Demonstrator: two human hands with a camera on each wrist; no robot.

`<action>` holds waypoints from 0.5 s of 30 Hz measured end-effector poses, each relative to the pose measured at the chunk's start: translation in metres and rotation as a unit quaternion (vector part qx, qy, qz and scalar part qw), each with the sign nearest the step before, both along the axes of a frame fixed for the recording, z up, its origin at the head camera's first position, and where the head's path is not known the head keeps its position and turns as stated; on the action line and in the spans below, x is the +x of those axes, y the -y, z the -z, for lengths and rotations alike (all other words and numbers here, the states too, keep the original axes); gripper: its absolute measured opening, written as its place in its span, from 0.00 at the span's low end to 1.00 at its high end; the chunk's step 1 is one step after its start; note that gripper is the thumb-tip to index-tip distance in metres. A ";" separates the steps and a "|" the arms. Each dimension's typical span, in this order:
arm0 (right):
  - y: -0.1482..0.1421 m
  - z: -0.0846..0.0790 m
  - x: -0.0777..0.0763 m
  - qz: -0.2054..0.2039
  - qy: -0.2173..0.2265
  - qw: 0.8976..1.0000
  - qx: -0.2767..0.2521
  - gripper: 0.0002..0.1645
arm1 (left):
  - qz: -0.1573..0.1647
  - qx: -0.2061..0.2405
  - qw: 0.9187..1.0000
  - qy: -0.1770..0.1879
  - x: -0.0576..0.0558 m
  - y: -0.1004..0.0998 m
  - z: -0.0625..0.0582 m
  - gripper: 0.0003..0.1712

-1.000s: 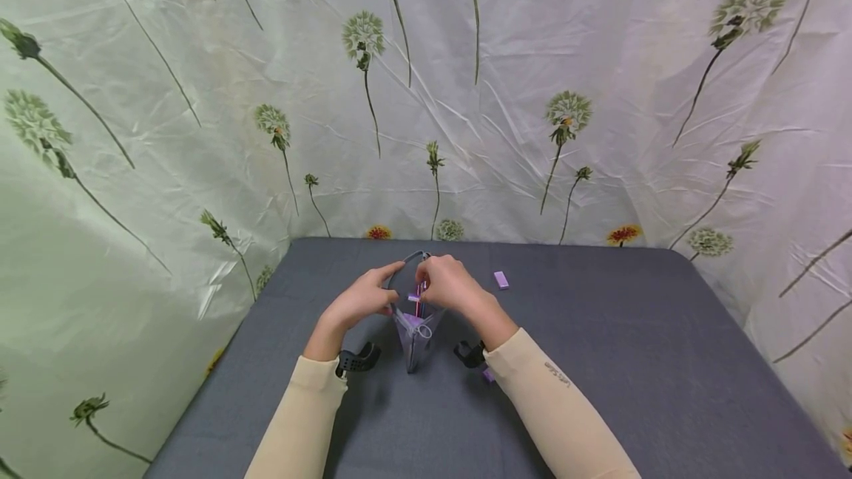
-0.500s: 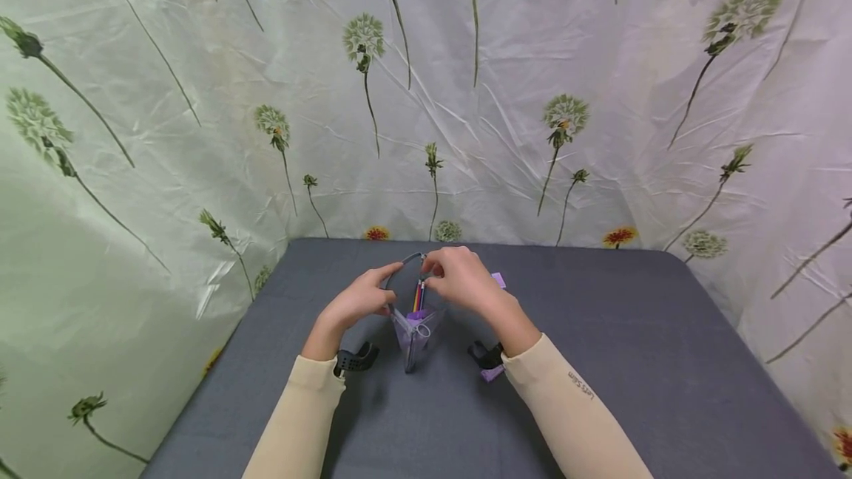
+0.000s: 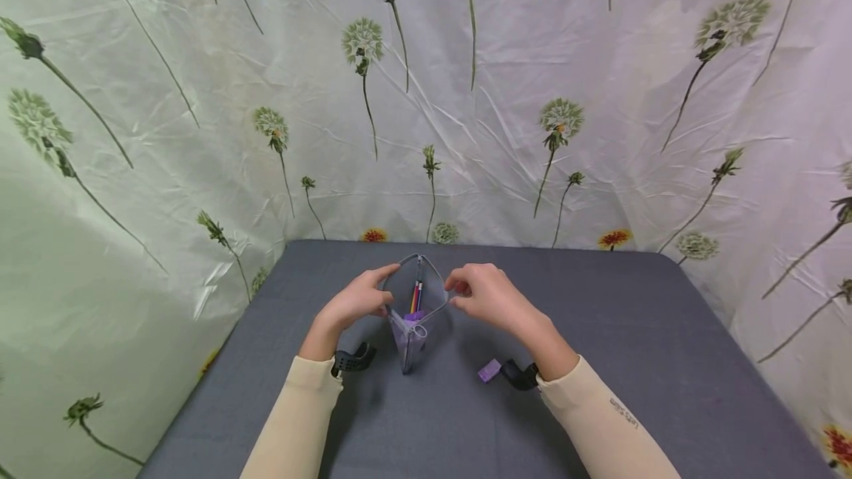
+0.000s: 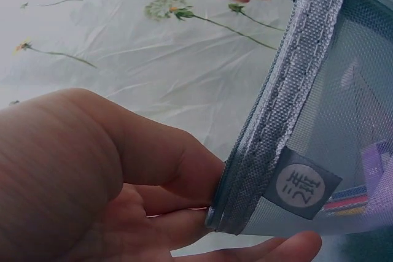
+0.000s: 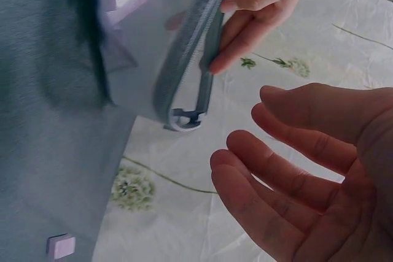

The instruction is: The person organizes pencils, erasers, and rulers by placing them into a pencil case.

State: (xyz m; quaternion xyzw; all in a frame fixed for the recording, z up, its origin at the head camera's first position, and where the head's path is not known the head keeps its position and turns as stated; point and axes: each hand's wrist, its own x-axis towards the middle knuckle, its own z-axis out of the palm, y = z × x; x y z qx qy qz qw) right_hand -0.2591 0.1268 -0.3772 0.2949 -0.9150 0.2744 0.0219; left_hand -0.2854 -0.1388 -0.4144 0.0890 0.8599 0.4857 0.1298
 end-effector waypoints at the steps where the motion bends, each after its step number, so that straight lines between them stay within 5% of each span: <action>1: -0.002 0.002 0.001 -0.002 0.005 1.000 -0.001 0.09 | 0.000 -0.001 1.000 -0.001 0.000 0.000 0.000 0.42; 15: -0.032 0.040 0.012 -0.039 -0.006 0.999 0.024 0.15 | -0.008 0.006 1.000 0.002 -0.001 0.003 0.001 0.43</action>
